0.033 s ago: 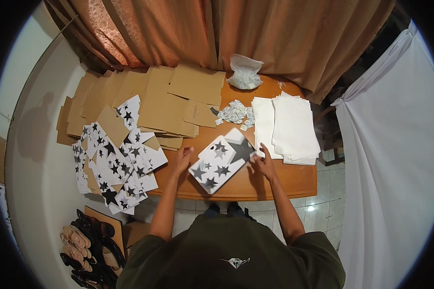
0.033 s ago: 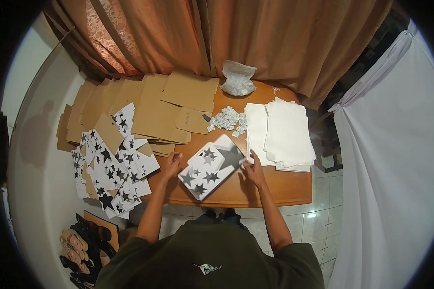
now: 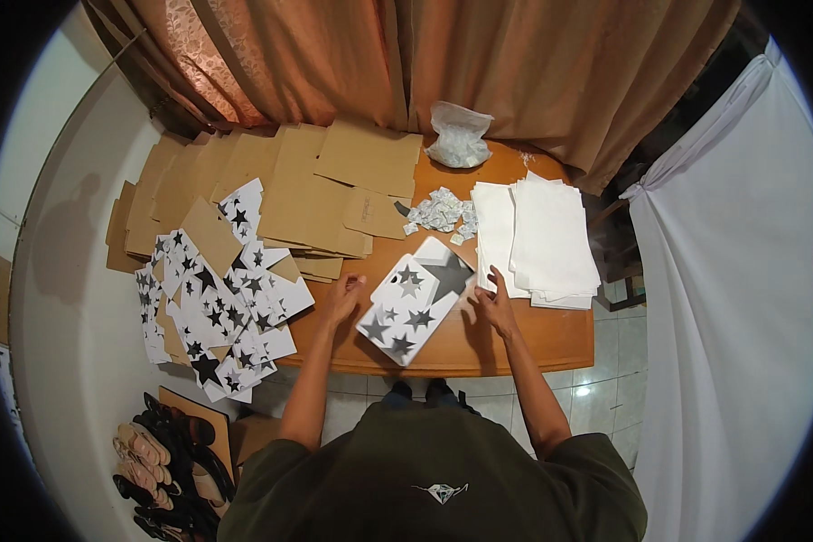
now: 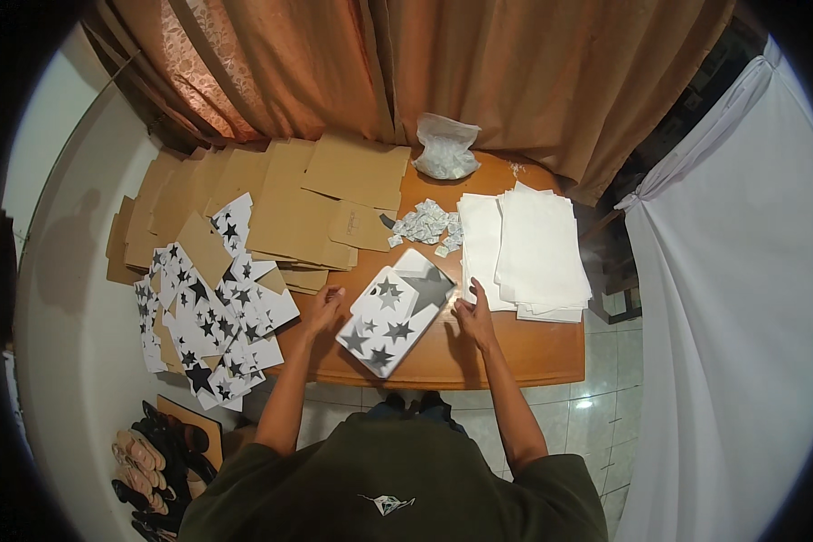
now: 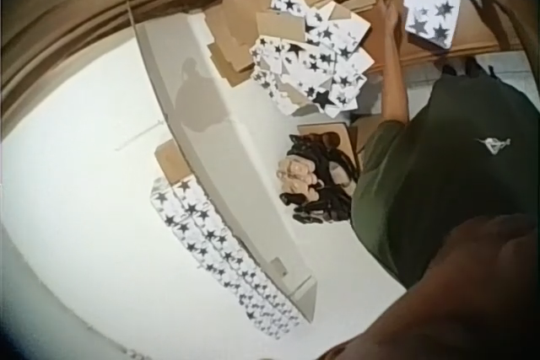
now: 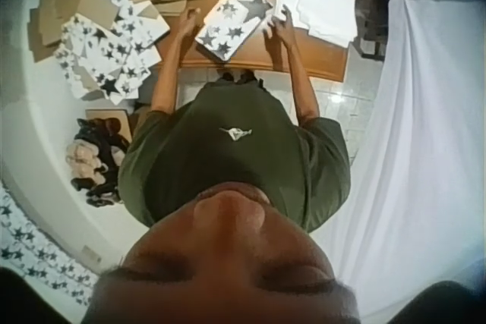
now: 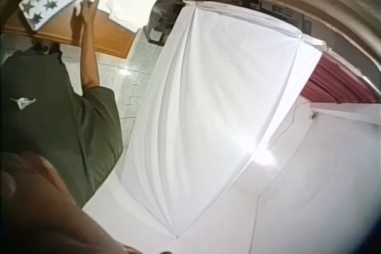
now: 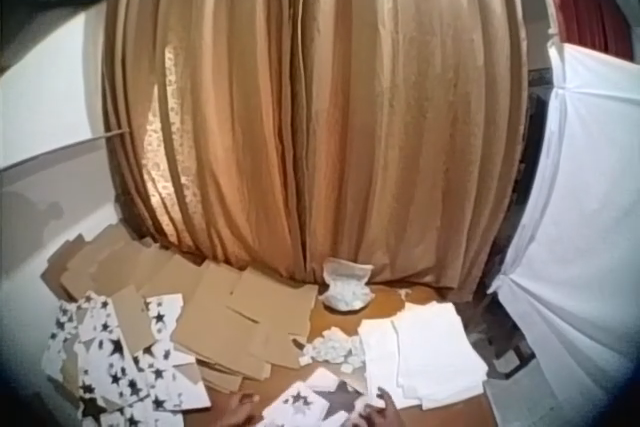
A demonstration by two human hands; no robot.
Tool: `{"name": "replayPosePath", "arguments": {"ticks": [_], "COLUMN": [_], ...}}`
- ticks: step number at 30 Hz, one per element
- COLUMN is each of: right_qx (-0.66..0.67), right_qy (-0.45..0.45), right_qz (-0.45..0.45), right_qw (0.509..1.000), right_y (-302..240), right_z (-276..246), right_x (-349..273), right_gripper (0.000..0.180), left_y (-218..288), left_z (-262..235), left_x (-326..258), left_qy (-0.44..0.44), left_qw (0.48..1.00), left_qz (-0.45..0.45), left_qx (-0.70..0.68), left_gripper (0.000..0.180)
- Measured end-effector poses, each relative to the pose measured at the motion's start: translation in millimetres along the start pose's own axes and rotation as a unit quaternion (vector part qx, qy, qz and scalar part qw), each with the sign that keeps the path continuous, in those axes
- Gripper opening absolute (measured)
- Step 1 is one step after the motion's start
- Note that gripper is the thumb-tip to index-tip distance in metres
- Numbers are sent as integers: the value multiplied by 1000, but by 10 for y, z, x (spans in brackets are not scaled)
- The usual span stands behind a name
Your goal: Folding cardboard sheets into shoe boxes and stacking them on a shelf.
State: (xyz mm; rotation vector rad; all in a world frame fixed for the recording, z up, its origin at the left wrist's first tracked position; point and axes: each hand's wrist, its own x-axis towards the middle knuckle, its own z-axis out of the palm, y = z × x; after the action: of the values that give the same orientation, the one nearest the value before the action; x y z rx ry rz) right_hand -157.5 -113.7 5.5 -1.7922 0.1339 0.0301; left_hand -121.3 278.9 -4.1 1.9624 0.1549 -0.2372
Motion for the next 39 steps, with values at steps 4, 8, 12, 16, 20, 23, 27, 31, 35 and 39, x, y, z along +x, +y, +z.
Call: {"name": "replayPosePath", "arguments": {"ticks": [4,8,12,16,20,23,27,31,35,39], "right_qx": [56,-122,-145,-112,-75,-369,-195,-159,-76,-71], "right_qy": [2,-121,-167,-119,-14,173,90,28,61,34], "right_qz": [105,204,58,32,-63,-100,143,89,74,17], "right_qw": [993,964,973,986,995,908,966,983,992,997], "right_y": [-112,-140,-202,-211,-306,-354,-146,-95,-16,11], "right_z": [183,422,504,352,135,109,111,244,63,38], "right_x": [-114,-406,-421,-230,-75,-108,-180,-143,-124,-95], "right_gripper": [61,81,88,74,75,78,79,73,57,56], "left_y": [-32,19,-86,223,604,438,134,-249,-23,-93], "left_z": [137,434,648,833,585,350,229,170,356,407], "left_x": [29,-154,-397,-754,-873,-749,-304,-141,-396,-676], "left_qy": [-67,-99,-65,-17,-181,24,251,112,75,96], "left_qw": [997,993,993,994,942,994,966,991,996,992], "left_qz": [-22,-44,7,-48,-225,-109,47,32,9,30], "left_qx": [11,-50,-100,-95,-172,-20,32,-64,-54,-81], "left_gripper": [56,48,40,38,41,41,39,39,35,37]}}
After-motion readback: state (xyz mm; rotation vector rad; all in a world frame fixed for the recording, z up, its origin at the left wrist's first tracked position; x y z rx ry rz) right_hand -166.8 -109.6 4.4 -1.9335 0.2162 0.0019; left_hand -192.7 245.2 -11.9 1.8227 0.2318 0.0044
